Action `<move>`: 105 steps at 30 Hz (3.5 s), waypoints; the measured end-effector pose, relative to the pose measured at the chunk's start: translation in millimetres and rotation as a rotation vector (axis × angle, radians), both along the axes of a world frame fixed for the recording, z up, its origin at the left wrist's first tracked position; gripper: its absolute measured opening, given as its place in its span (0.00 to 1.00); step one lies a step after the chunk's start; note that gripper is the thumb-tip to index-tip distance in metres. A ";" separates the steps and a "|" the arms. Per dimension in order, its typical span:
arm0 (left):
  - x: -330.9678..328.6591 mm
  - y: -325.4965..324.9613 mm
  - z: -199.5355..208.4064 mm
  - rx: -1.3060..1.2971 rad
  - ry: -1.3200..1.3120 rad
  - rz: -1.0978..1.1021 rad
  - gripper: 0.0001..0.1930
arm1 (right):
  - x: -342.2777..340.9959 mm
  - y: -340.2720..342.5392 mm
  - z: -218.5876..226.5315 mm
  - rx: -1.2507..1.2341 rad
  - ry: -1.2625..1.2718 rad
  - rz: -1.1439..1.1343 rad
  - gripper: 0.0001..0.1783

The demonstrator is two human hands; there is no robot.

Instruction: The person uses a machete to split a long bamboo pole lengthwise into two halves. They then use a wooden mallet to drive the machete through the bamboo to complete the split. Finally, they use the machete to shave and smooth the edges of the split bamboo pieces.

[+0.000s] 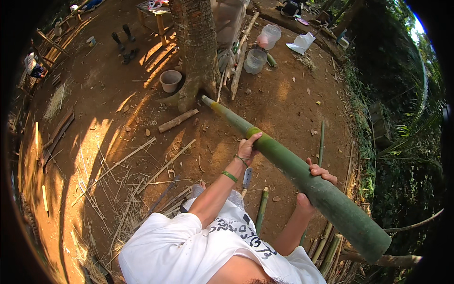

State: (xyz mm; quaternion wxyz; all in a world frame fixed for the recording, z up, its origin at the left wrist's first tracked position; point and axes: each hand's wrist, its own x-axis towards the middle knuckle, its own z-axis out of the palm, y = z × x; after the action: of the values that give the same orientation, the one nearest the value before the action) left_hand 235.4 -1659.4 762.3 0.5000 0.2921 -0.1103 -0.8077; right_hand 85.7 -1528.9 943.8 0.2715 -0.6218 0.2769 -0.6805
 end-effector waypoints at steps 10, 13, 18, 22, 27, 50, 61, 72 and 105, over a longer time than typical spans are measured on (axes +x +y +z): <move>84.0 -70.3 -13.6 -0.198 -1.060 -0.053 0.46 | 17.9 -72.5 -29.2 0.151 0.070 0.241 0.42; 92.1 -41.5 76.2 -0.636 -0.868 0.189 0.56 | 13.8 -95.6 -14.9 0.100 0.096 0.323 0.41; 52.9 55.0 286.6 -1.673 -0.855 0.286 0.60 | 14.3 -125.9 12.9 0.091 0.277 0.425 0.45; 25.7 74.7 284.3 -1.423 -1.288 0.515 0.43 | 43.7 -123.0 12.0 0.055 0.280 0.251 0.50; -16.1 117.1 271.6 -1.260 -1.134 0.840 0.32 | -53.6 -23.1 -97.6 0.381 0.477 0.236 0.40; -123.7 89.1 170.9 -1.494 -1.073 0.389 0.48 | -55.7 -58.3 -57.4 0.253 -0.278 -0.449 0.42; 231.2 -103.7 -301.9 -0.263 -1.400 -0.062 0.36 | -138.8 -96.8 -137.6 0.231 -0.634 -0.949 0.45; 451.7 -246.0 -735.4 0.453 -1.831 -0.677 0.49 | -243.3 -7.1 -299.4 0.295 -0.502 -1.571 0.40; 68.5 -141.8 -578.0 -0.978 -1.955 -1.126 0.38 | -228.7 3.0 -283.5 0.432 -0.683 -1.481 0.28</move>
State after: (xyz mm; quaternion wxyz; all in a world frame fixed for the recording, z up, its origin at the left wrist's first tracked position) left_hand 304.0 -1801.2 184.3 -0.1542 0.4679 -0.8404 -0.2257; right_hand -143.1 -1525.8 660.3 -0.0630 0.0259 0.6399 -0.7654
